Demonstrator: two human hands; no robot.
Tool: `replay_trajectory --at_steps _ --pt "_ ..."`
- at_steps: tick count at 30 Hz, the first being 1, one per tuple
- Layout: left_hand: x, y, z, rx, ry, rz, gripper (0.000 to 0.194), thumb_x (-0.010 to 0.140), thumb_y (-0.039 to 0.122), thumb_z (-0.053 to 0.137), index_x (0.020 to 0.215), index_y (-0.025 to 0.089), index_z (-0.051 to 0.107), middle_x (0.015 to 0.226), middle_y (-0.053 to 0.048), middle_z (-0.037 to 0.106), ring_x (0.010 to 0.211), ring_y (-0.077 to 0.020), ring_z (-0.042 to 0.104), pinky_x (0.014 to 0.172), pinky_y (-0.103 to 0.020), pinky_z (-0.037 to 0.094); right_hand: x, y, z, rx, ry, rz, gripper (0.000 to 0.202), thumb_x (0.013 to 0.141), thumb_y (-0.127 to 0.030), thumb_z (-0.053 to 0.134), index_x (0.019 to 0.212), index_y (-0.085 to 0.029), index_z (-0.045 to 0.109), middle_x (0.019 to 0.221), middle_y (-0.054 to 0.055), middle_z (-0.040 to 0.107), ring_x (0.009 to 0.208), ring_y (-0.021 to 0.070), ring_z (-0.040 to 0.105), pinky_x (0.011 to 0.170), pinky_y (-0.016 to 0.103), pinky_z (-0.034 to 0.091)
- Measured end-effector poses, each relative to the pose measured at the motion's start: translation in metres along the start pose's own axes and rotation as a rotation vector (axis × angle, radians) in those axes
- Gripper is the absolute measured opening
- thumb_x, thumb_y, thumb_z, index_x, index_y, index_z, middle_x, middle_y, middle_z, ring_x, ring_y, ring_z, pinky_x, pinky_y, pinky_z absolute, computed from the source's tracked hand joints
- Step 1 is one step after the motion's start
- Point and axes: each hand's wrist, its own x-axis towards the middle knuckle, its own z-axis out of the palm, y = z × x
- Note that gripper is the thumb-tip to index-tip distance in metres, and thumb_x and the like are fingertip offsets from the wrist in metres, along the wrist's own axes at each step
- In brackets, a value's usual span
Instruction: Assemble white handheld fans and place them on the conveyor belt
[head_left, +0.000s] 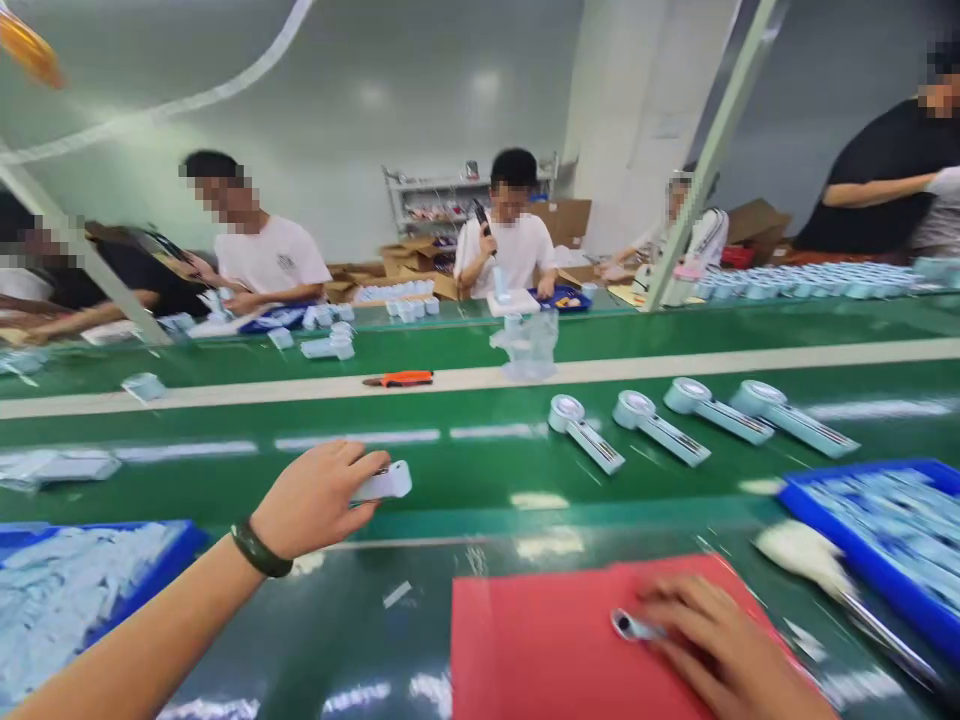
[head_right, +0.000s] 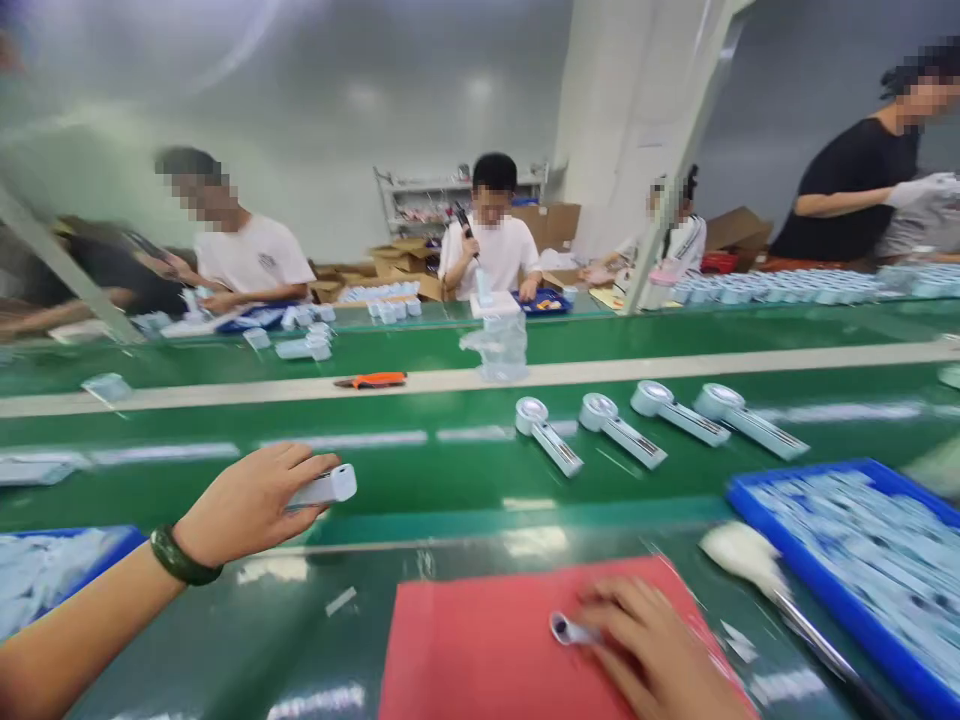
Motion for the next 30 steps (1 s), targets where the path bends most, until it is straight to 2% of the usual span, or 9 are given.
replay_trajectory --at_steps 2,5,8,10,13,18,22,25,30 --pt "0.01 0.073 -0.009 0.023 0.062 0.159 0.034 0.089 0.023 0.06 0.122 0.021 0.065 0.091 -0.008 0.061 0.08 -0.0243 0.056 0.074 -0.038 0.047 0.007 -0.01 -0.012 0.027 -0.03 -0.033 0.03 0.103 -0.022 0.046 0.112 -0.028 0.074 0.115 0.011 0.067 0.107 0.0281 0.065 0.092 0.046 0.057" --pt "0.018 0.167 -0.018 -0.029 0.13 0.33 0.042 0.087 0.022 0.069 0.128 0.022 0.06 0.089 -0.007 0.056 0.08 -0.0244 0.052 0.071 -0.038 0.045 0.021 -0.017 -0.02 0.007 -0.039 -0.009 0.022 0.1 -0.015 0.058 0.119 -0.019 0.069 0.117 0.013 0.065 0.108 0.0291 0.062 0.094 0.046 0.053" --pt "0.02 0.219 -0.014 -0.094 0.075 0.408 0.048 0.086 0.029 0.08 0.128 0.022 0.059 0.093 -0.007 0.057 0.087 -0.0268 0.054 0.075 -0.04 0.049 0.027 -0.016 -0.025 0.016 -0.057 0.055 0.016 0.096 -0.009 0.067 0.108 -0.018 0.071 0.112 0.01 0.065 0.106 0.0274 0.062 0.092 0.041 0.052" --pt "0.019 0.228 -0.005 -0.138 0.011 0.398 0.048 0.084 0.029 0.083 0.125 0.021 0.06 0.097 -0.007 0.059 0.09 -0.0276 0.056 0.078 -0.042 0.052 0.027 -0.017 -0.031 0.04 -0.027 0.097 0.017 0.097 -0.007 0.065 0.109 -0.018 0.071 0.106 0.008 0.067 0.1 0.0252 0.063 0.087 0.037 0.052" --pt "0.014 0.218 0.01 -0.34 -0.031 0.333 0.036 0.09 0.031 0.076 0.121 0.02 0.061 0.108 -0.008 0.062 0.096 -0.0266 0.06 0.082 -0.043 0.055 0.025 -0.028 -0.039 0.103 0.032 0.14 0.022 0.101 -0.008 0.06 0.115 -0.02 0.07 0.102 0.005 0.068 0.09 0.0212 0.064 0.077 0.032 0.05" --pt "0.007 0.209 0.024 -0.589 0.08 0.277 0.024 0.096 0.033 0.066 0.116 0.02 0.062 0.118 -0.009 0.062 0.106 -0.0263 0.06 0.09 -0.044 0.056 0.028 -0.071 -0.036 0.208 0.038 0.053 0.015 0.097 -0.01 0.065 0.109 -0.018 0.071 0.095 0.001 0.067 0.076 0.0172 0.061 0.065 0.03 0.044" --pt "0.009 0.215 0.024 -0.681 0.176 0.327 0.031 0.096 0.034 0.066 0.122 0.019 0.059 0.122 -0.01 0.064 0.116 -0.0285 0.057 0.102 -0.05 0.05 0.033 -0.092 -0.022 0.021 -0.044 -0.037 0.008 0.093 -0.01 0.071 0.1 -0.013 0.072 0.088 0.005 0.064 0.08 0.0228 0.059 0.066 0.034 0.044" --pt "0.01 0.217 0.023 -0.759 0.201 0.367 0.02 0.1 0.029 0.06 0.117 0.02 0.062 0.118 -0.007 0.068 0.118 -0.0264 0.057 0.104 -0.048 0.048 0.031 -0.092 -0.016 0.001 -0.042 -0.04 0.011 0.092 -0.01 0.073 0.102 -0.012 0.072 0.089 0.006 0.062 0.08 0.0237 0.059 0.068 0.036 0.046" --pt "0.009 0.222 0.023 -0.833 0.229 0.336 0.012 0.101 0.021 0.055 0.105 0.02 0.066 0.105 -0.004 0.069 0.1 -0.0214 0.061 0.086 -0.038 0.053 0.023 -0.081 -0.009 0.374 0.019 0.082 0.017 0.096 -0.003 0.067 0.103 -0.018 0.07 0.105 0.004 0.064 0.099 0.0218 0.062 0.085 0.036 0.05"
